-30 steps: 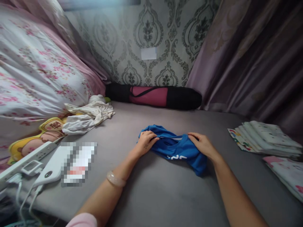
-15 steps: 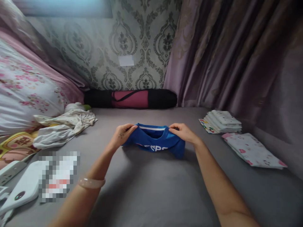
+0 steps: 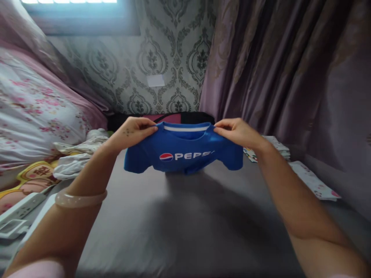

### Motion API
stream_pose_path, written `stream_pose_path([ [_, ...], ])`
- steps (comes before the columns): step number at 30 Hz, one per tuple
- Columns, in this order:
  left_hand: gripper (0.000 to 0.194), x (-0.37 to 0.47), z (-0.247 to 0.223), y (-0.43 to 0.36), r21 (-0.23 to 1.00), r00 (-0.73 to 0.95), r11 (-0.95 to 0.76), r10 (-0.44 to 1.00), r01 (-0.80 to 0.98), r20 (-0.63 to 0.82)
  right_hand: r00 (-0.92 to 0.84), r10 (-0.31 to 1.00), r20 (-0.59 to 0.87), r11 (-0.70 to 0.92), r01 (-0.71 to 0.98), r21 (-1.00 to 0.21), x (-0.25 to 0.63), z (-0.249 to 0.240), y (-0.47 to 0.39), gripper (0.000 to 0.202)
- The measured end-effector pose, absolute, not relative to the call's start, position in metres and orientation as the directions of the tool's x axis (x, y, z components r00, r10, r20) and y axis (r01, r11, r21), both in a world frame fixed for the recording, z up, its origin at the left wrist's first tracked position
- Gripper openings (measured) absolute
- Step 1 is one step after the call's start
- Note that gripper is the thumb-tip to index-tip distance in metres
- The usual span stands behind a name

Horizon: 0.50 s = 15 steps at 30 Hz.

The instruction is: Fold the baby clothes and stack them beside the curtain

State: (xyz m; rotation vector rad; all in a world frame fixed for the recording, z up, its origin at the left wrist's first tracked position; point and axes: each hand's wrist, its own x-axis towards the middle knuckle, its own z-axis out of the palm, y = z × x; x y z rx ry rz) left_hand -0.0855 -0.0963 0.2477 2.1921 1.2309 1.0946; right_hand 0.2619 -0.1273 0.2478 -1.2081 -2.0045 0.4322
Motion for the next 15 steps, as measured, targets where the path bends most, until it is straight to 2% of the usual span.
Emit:
stream_pose_path([
  [4,0.031,-0.079,0.285,-0.090,0.570,0.255,-0.628,0.759,0.529,0.599,-0.237,0.750,0.618,0.580,0.685,-0.442,0.265,0.296,-0.125,0.032],
  [8,0.038,-0.073,0.316,-0.085,0.450,0.271,-0.697,0.666,0.558,0.695,-0.271,0.618,0.738,0.585,0.785,-0.202,0.273,0.331,-0.121,0.033],
  [11,0.038,-0.068,0.331,-0.078,0.366,0.311,-0.727,0.614,0.582,0.725,-0.338,0.555,0.760,0.566,0.823,-0.047,0.282,0.346,-0.115,0.034],
  [15,0.035,-0.061,0.339,-0.056,0.345,0.329,-0.746,0.591,0.569,0.736,-0.392,0.530,0.752,0.553,0.832,0.044,0.286,0.352,-0.101,0.026],
])
